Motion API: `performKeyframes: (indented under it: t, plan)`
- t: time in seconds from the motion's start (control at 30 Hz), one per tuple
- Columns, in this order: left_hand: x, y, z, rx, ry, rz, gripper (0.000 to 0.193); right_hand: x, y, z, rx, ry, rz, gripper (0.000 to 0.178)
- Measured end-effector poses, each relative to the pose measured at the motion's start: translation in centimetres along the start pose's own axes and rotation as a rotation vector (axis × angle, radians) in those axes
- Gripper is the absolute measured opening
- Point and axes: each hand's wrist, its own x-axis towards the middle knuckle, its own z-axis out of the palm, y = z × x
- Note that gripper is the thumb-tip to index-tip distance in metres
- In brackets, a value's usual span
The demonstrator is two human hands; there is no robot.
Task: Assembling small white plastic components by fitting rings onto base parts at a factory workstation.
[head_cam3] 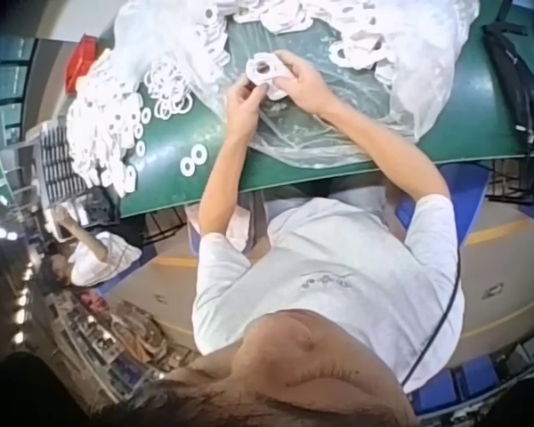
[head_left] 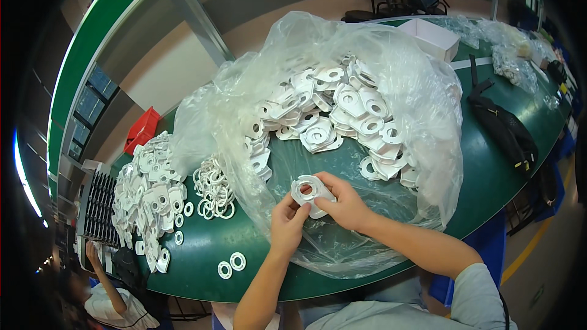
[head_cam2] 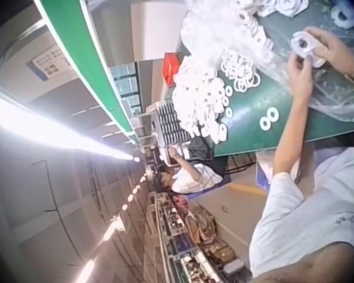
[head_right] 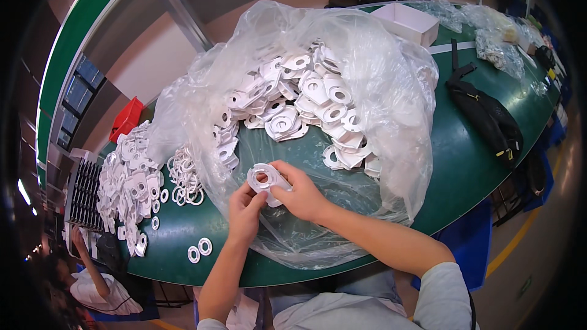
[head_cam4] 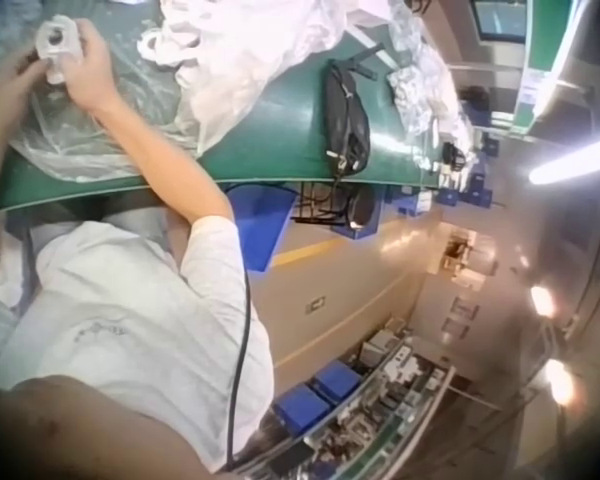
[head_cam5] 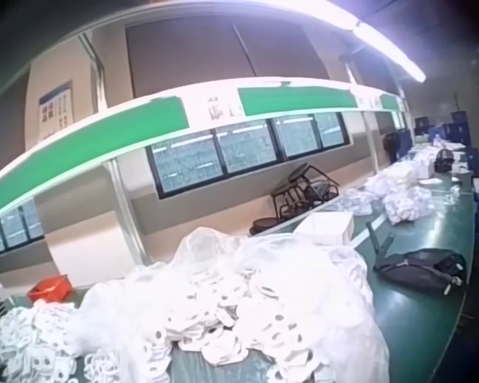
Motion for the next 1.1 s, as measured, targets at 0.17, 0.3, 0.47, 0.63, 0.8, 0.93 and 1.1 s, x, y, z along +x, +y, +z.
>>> performKeyframes:
  t: [0.17,0.3,0.47,0.63,0.8,0.93,1.1]
  plan:
    - [-0.2,-0.2,0.6,0.029,0.053,0.078,0.035,-0.1,-0.2,0.2,-0.025,0.010,-0.018,0.035]
    - [-0.3,-0.5,0.7,0.051,0.081,0.132,0.032,-0.1,-0.7,0.7,-0.062,0.032,-0.042,0.034]
    - [-0.3,-0.4,0.6,0.123,0.100,0.117,0.030,0.1,-0.3,0.6,-0.051,0.038,-0.019,0.036]
    - [0.2,0.2,0.6,0.076,0.079,0.130,0.033,0.3,0.6,0.5,0.076,0.046,0.020,0.038]
    - [0.6,0.3,0.4,0.151,0.156,0.234,0.032,0.1,0.7,-0.1,0.009,0.010,0.042,0.040]
    - [0.6,0.7,-0.3,0.139,0.181,0.208,0.021,0.3,0.7,-0.3,0.133,-0.045,0.098,0.039]
    - [0.1,0.9,-2.2,0.350,0.253,0.230,0.014,-0.3,0.6,1.1,-0.295,-0.025,-0.047,0.037]
